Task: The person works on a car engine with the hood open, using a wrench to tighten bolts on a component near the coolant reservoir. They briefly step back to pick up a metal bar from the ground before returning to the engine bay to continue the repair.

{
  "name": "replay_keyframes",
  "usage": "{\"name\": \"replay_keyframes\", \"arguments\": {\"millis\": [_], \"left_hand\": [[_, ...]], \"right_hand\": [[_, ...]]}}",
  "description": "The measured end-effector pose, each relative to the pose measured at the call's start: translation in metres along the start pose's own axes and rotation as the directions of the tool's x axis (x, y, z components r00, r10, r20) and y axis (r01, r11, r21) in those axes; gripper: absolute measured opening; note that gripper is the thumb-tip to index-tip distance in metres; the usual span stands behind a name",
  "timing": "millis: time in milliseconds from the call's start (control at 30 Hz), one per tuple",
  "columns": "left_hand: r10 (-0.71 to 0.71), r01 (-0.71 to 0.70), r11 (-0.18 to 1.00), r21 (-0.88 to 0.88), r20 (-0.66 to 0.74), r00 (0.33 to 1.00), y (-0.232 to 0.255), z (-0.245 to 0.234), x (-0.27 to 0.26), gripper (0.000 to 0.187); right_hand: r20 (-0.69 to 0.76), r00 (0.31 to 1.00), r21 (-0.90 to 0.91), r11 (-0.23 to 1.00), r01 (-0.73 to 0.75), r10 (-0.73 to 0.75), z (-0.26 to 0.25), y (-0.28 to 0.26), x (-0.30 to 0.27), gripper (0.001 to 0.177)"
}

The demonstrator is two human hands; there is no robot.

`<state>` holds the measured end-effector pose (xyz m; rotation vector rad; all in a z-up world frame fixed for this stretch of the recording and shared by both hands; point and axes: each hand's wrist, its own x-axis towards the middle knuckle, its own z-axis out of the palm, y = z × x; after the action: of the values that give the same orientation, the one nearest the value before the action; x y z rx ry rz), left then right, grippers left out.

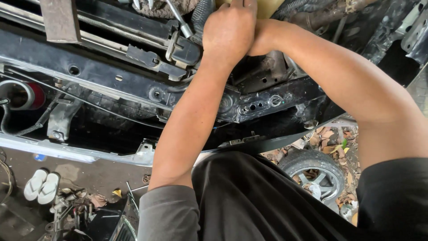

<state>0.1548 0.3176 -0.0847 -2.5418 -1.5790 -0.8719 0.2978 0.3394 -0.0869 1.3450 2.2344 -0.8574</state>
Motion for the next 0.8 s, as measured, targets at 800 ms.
{"name": "replay_keyframes", "arguments": {"millis": [800], "left_hand": [[-0.016,0.014,1.000,0.023,0.091,0.996,0.006,-0.015,0.005,0.017]], "right_hand": [[-0.163,0.974,-0.388,0.897,-0.211,0.159,0.006,0.013,-0.035,0.024]]}}
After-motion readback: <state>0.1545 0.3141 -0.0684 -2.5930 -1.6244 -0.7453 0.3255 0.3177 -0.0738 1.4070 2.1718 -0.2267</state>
